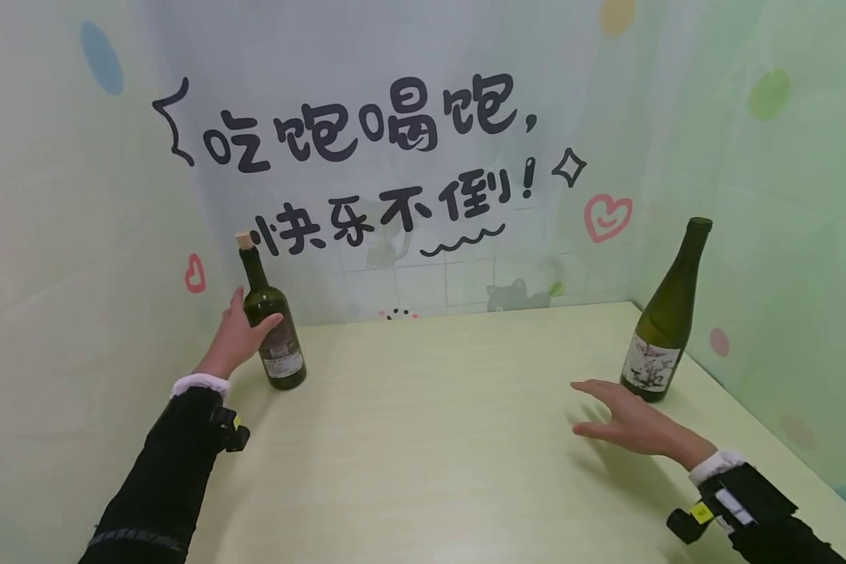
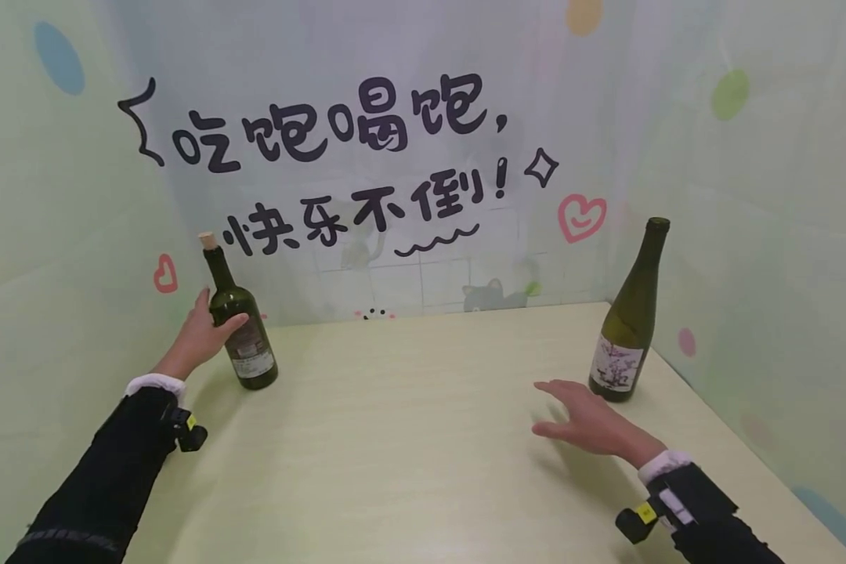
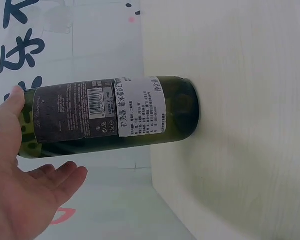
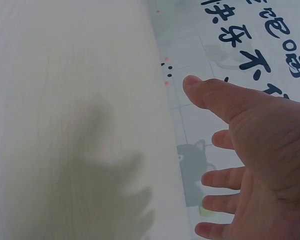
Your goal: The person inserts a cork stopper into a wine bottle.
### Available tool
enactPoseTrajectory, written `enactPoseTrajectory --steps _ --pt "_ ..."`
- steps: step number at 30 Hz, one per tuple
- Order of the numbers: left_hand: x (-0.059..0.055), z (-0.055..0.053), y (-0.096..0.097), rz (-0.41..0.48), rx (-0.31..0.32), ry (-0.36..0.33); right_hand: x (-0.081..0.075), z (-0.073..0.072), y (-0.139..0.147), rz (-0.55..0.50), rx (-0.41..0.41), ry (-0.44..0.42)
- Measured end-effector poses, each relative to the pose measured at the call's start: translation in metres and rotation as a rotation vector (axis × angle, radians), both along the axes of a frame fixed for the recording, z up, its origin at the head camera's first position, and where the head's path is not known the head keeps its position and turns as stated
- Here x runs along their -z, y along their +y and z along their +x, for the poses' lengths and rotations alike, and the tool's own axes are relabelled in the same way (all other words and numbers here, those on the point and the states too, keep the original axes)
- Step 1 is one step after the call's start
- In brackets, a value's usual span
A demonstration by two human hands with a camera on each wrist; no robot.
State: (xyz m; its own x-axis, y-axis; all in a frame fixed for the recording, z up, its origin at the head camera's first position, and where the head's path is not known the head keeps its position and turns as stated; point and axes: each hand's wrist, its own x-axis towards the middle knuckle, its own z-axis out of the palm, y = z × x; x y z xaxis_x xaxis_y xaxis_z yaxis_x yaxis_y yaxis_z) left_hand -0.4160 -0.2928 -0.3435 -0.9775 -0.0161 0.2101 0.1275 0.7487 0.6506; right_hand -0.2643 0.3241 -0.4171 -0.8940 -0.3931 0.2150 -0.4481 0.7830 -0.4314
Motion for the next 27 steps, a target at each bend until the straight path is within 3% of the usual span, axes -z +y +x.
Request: enactPoseTrajectory --steps 7,18,23,27 --pt "0.005 0.017 -0.014 -0.092 0.030 0.023 -0.005 -0.002 -0.002 -0.004 0.002 0.003" --pt "0.031 0.051 -0.039 -0.271 0.043 0.083 -0.004 0.002 -0.003 0.018 0.006 0.028" --pt "0.039 0.069 -0.045 -0.322 0.015 0.046 -0.007 0.002 -0.004 0.021 0.004 0.025" --pt "0.045 0.078 -0.052 -0.357 -0.009 -0.027 -0.006 0.000 -0.003 0.020 0.002 0.025"
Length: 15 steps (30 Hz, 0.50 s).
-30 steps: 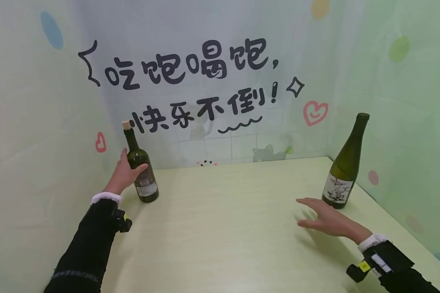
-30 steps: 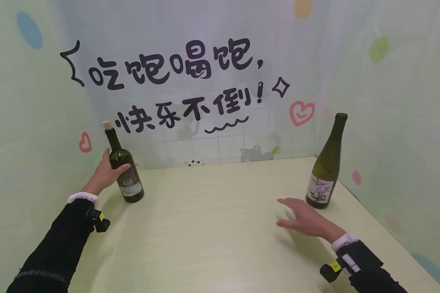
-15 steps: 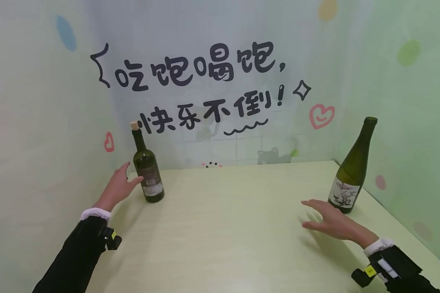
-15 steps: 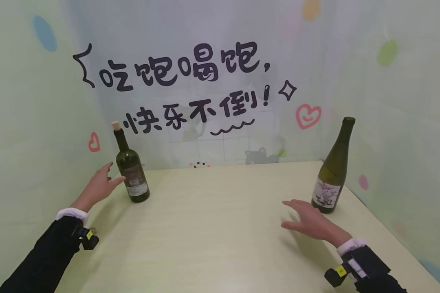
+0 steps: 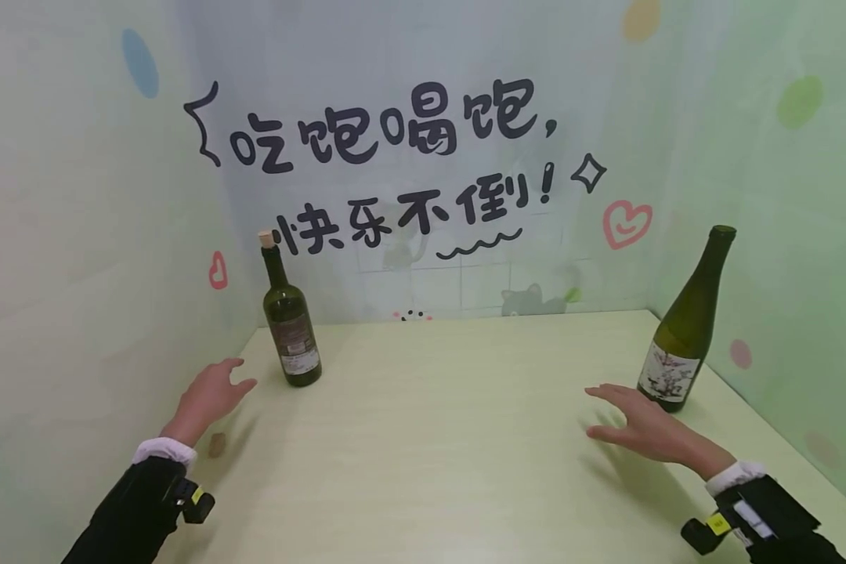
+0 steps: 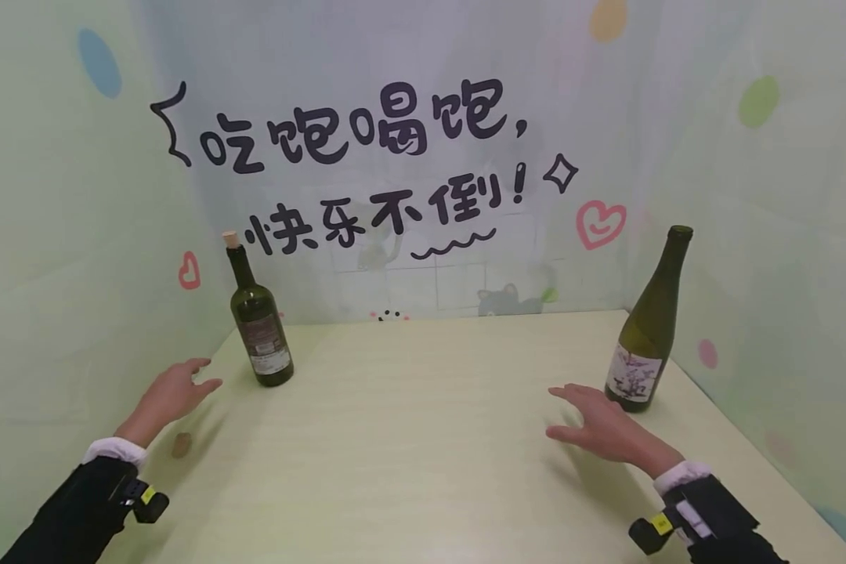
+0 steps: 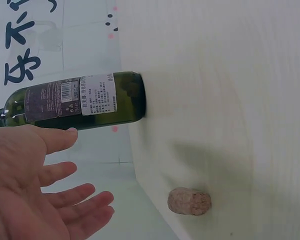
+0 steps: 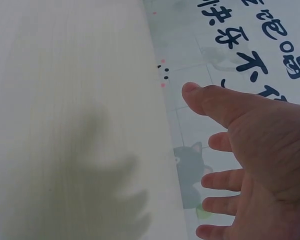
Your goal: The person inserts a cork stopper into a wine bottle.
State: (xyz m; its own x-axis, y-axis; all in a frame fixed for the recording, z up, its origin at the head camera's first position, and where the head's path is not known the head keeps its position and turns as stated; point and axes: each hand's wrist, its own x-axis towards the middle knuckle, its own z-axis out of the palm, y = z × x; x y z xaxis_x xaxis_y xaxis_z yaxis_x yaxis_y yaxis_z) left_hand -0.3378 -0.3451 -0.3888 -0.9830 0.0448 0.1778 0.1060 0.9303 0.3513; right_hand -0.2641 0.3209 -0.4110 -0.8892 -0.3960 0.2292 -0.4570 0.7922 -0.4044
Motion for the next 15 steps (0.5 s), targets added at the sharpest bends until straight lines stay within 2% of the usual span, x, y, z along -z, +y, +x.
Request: enactPoseTrajectory --steps 7,15 --pt "0.010 0.016 -0.010 -0.051 -0.047 -0.092 0.002 0.000 0.002 -0.007 -0.014 0.020" --pt "0.026 0.026 -0.020 -0.072 -0.070 -0.163 0.002 0.001 0.003 -0.009 -0.009 0.016"
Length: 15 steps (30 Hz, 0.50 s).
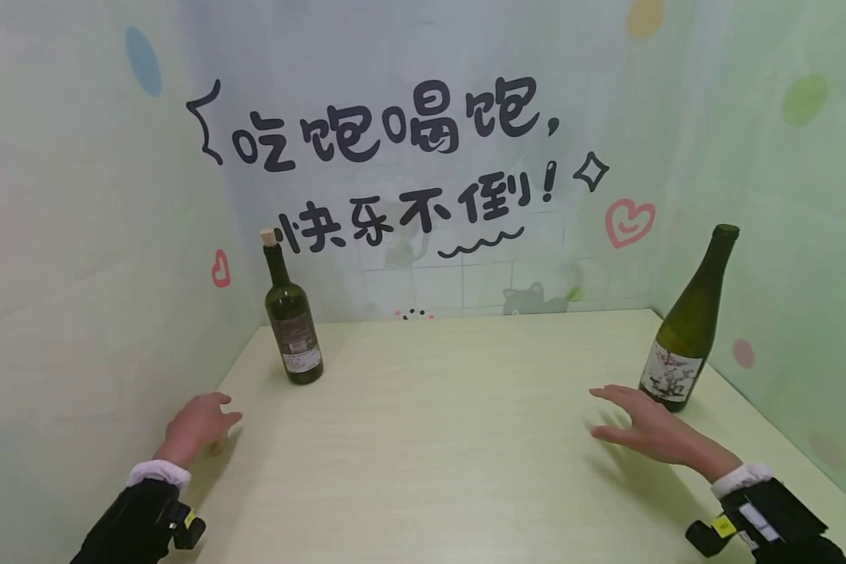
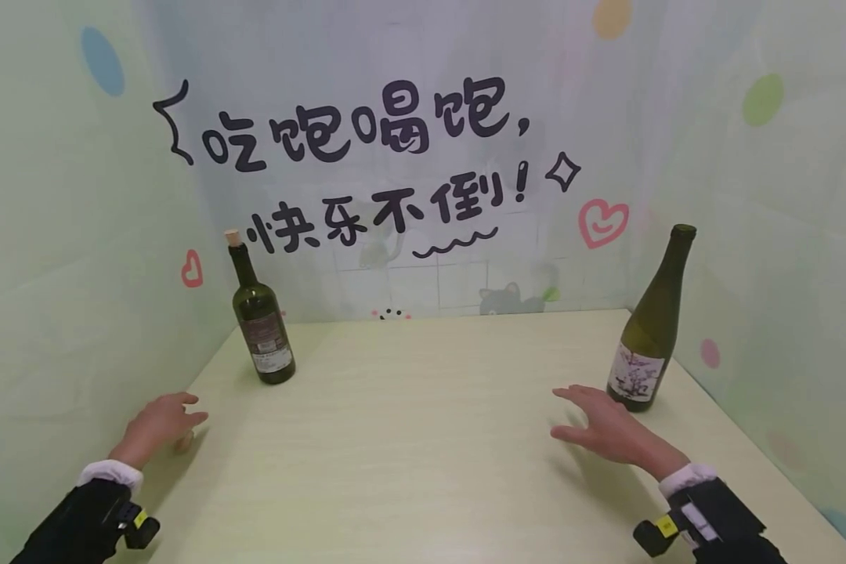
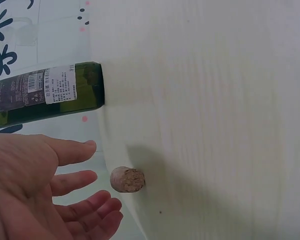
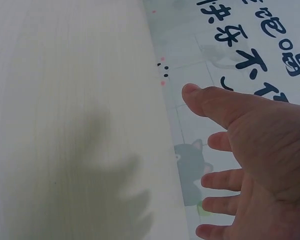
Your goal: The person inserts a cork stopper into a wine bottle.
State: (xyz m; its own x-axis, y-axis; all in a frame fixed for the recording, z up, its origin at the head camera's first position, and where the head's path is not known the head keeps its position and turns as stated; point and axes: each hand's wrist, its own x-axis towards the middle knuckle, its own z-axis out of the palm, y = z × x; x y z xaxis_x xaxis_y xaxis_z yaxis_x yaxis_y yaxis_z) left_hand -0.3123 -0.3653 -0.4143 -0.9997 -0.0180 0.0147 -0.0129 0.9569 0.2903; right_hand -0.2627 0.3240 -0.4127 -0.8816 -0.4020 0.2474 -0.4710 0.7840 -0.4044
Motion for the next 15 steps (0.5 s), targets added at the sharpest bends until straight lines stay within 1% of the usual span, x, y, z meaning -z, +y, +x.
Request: enactPoseTrajectory --steps 6,10,15 --pt "0.005 0.006 -0.001 -0.011 -0.012 -0.040 0.003 -0.001 0.002 0.000 0.001 -0.013" --pt "0.008 0.009 0.000 -0.026 -0.006 -0.046 0.003 0.000 0.002 -0.001 0.001 -0.016" --pt "0.013 0.011 0.000 -0.011 -0.012 -0.058 0.003 0.002 0.003 -0.012 -0.010 -0.001"
